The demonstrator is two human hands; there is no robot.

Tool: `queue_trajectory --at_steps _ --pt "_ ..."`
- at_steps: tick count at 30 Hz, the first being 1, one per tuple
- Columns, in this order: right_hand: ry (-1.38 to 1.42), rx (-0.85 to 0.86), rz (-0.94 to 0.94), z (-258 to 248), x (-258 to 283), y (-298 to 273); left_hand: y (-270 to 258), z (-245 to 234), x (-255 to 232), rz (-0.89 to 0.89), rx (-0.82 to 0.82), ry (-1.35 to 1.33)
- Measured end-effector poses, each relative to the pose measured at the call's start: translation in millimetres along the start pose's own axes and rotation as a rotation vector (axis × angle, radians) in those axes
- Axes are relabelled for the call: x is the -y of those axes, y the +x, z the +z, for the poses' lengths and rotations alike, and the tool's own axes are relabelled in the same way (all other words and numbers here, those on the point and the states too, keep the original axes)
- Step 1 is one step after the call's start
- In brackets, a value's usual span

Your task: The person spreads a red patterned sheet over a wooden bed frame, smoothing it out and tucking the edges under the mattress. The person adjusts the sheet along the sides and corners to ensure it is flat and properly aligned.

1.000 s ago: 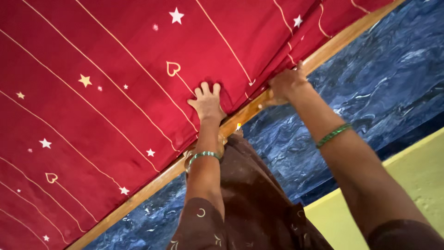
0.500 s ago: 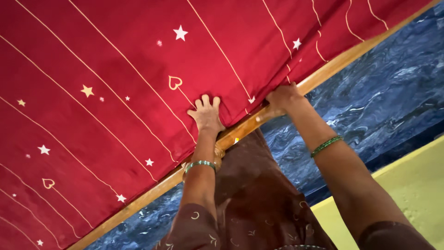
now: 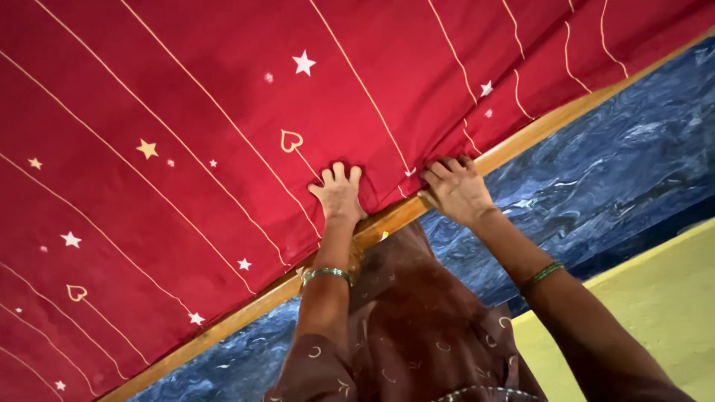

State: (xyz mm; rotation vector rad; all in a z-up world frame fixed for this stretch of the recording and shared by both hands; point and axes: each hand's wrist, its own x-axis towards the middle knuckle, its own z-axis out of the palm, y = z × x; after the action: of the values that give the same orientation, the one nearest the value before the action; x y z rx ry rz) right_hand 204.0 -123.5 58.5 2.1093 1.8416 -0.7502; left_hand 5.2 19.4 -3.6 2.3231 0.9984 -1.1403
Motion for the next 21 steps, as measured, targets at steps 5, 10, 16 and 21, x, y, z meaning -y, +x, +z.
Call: queue_trajectory --at_steps 5,10,16,21 --pt "-0.107 0.142 0.141 -14.4 -13.0 -6.3 -7.0 -25.7 -1.6 0.017 0.119 -0.033" --pt "-0.099 0.250 0.153 -16.4 -9.6 0.2 3.6 -57.8 19.0 0.087 0.341 -0.452" --pt "0.060 0.056 0.049 -2.9 -25.1 -20.2 15.7 -51.7 -41.1 0.305 -0.116 -0.372" --pt "0.225 -0.162 0.080 2.2 -46.1 -38.3 20.5 -64.5 -82.0 0.205 -0.121 -0.341"
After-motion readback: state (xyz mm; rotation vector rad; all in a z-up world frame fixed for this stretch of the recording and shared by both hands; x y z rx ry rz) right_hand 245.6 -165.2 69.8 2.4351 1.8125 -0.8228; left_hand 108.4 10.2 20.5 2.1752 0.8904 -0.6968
